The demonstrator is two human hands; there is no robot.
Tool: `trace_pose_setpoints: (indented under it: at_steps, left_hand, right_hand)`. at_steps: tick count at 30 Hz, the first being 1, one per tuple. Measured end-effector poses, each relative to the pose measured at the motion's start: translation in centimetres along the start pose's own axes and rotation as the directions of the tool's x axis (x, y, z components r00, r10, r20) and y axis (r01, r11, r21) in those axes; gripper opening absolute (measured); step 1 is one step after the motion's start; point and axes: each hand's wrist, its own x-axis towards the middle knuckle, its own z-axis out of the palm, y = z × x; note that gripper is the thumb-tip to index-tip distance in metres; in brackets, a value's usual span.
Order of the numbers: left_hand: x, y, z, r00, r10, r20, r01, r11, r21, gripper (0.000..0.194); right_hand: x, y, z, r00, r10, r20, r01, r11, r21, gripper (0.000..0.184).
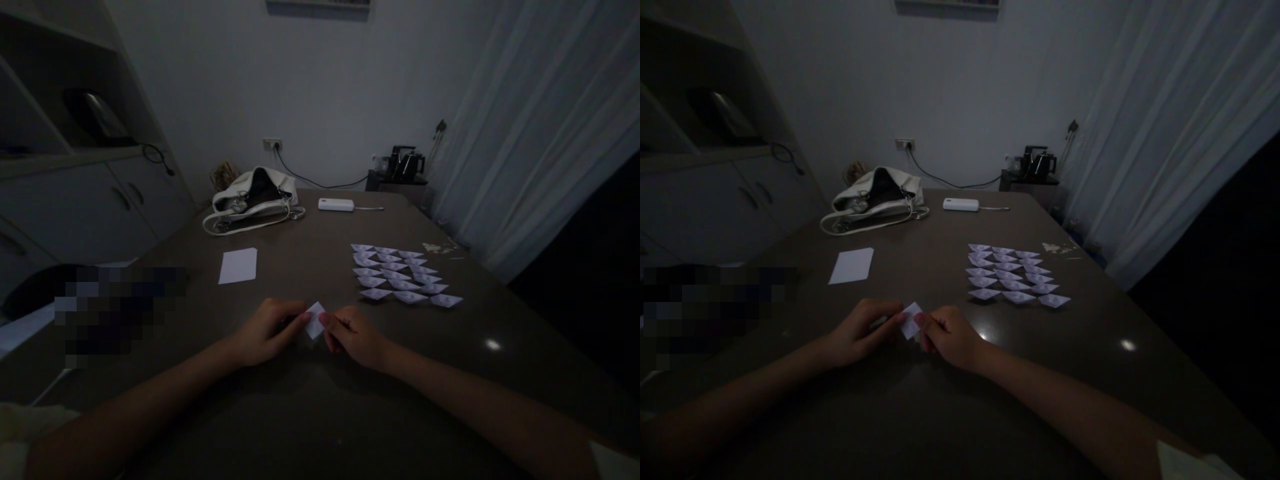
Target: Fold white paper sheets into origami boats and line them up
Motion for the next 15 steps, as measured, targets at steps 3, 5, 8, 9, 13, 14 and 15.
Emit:
trace_pose_setpoints:
  at_steps: [3,5,8,9,13,14,15]
  left_hand:
    - [-0.06,0.08,-0.04,1.000,0.007,-0.007,-0.007,1.000,-0.005,0.032]
    - [-0.09,0.22,-0.09,1.000,0.006,-0.007,-0.006,1.000,-0.017,0.033]
    - [-0.10,0.43,-0.15,1.000,0.007,0.022,-0.005,0.998,-0.062,0.035]
    - [-0.12,0.46,-0.16,0.999,0.007,0.042,-0.003,0.997,-0.078,0.035]
    - [-0.20,0.35,-0.07,0.989,0.011,0.151,0.008,0.993,-0.122,0.034]
    - [-0.22,0.30,-0.05,0.985,0.006,0.170,0.016,0.992,-0.122,0.034]
    - [-0.23,0.26,-0.04,0.983,-0.002,0.183,0.024,0.993,-0.119,0.035]
  right_hand:
    - [-0.05,0.00,0.07,1.000,0.019,0.002,-0.019,0.999,0.026,0.067]
    - [-0.11,-0.03,0.08,1.000,0.026,0.015,-0.027,0.998,0.049,0.067]
    - [-0.19,0.01,0.05,0.999,0.043,0.024,-0.044,0.996,0.073,0.065]
    - [-0.20,0.04,0.04,0.999,0.049,0.020,-0.051,0.995,0.081,0.064]
    - [-0.18,0.15,-0.01,0.999,0.040,0.020,-0.041,0.997,0.063,0.062]
    - [-0.18,0.13,-0.02,0.999,0.033,0.022,-0.034,0.998,0.045,0.062]
    - [-0.18,0.09,-0.04,0.999,0.029,0.023,-0.030,0.999,0.026,0.063]
